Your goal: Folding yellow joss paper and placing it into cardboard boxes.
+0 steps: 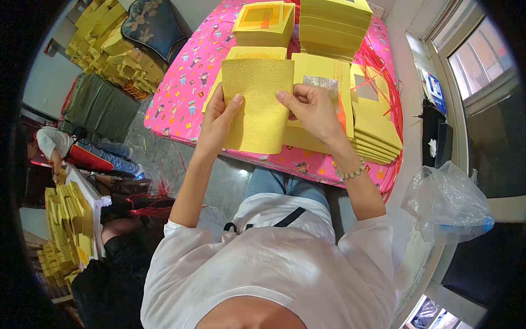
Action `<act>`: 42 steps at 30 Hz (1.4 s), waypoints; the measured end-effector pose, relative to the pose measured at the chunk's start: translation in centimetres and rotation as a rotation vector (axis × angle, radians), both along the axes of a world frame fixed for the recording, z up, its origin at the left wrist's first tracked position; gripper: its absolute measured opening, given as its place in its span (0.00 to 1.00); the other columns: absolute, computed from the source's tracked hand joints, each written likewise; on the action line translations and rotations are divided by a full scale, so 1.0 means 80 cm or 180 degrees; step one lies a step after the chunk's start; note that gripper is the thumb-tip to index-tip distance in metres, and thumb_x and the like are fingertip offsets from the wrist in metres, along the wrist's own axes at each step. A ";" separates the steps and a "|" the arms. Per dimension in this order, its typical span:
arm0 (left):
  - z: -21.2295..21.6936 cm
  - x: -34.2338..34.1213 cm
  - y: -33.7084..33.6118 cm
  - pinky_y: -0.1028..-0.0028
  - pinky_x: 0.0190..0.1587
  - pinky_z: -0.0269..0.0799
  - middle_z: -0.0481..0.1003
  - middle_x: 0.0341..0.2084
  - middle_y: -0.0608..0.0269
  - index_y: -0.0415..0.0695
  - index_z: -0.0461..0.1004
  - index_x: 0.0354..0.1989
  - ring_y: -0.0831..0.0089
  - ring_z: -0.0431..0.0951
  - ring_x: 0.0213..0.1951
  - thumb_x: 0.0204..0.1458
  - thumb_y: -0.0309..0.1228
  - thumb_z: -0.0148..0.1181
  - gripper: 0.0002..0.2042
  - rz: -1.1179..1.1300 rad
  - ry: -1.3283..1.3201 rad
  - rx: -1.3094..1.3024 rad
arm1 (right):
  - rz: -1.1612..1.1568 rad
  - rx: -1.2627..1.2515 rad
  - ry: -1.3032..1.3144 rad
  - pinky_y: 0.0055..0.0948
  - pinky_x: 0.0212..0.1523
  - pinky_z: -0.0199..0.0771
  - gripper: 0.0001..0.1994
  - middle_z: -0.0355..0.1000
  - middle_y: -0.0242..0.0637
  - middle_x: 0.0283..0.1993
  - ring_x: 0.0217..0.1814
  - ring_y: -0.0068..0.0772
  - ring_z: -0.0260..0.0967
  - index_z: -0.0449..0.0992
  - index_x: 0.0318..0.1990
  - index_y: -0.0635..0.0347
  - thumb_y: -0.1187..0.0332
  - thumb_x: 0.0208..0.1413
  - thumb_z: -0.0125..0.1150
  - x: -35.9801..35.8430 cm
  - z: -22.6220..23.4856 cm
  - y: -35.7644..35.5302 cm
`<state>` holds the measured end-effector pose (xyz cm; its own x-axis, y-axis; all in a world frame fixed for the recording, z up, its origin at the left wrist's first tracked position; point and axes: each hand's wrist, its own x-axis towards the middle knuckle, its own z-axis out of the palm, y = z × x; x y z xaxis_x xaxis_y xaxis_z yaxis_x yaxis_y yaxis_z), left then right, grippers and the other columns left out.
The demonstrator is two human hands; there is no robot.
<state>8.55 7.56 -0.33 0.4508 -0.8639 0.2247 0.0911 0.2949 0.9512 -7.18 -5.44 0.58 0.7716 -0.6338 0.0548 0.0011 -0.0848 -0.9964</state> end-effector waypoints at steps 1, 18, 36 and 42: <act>-0.001 0.000 -0.001 0.77 0.50 0.66 0.70 0.47 0.61 0.37 0.58 0.57 0.79 0.70 0.48 0.60 0.26 0.47 0.17 -0.0007 0.0008 0.0013 | -0.0007 0.0013 0.0008 0.17 0.28 0.71 0.13 0.74 0.27 0.28 0.29 0.13 0.68 0.77 0.36 0.66 0.62 0.56 0.60 -0.001 -0.002 -0.001; 0.002 0.010 0.005 0.74 0.53 0.65 0.70 0.52 0.61 0.40 0.58 0.61 0.76 0.70 0.51 0.60 0.28 0.49 0.20 0.0143 -0.0047 -0.0075 | 0.0317 0.0111 0.0193 0.17 0.30 0.70 0.12 0.74 0.29 0.31 0.30 0.14 0.68 0.77 0.38 0.69 0.65 0.55 0.61 0.003 0.000 0.022; 0.004 0.021 0.011 0.77 0.49 0.66 0.71 0.48 0.62 0.40 0.61 0.57 0.79 0.70 0.48 0.60 0.27 0.48 0.16 0.0733 -0.0051 -0.0327 | 0.0466 -0.0262 0.0192 0.15 0.20 0.52 0.11 0.60 0.18 0.20 0.22 0.07 0.52 0.73 0.27 0.66 0.66 0.55 0.61 0.007 -0.026 0.031; -0.004 0.025 0.021 0.77 0.47 0.67 0.72 0.46 0.63 0.40 0.62 0.55 0.80 0.71 0.46 0.60 0.27 0.48 0.16 0.0960 0.0080 -0.0456 | 0.0535 -0.0313 0.0318 0.15 0.21 0.56 0.10 0.64 0.21 0.21 0.23 0.08 0.56 0.75 0.32 0.66 0.66 0.54 0.61 0.015 -0.030 0.034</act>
<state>10.59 9.23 -0.62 0.6883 -0.6511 0.3200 0.0021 0.4429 0.8966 -5.98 -2.71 -1.81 0.8707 -0.4910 0.0281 -0.0748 -0.1886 -0.9792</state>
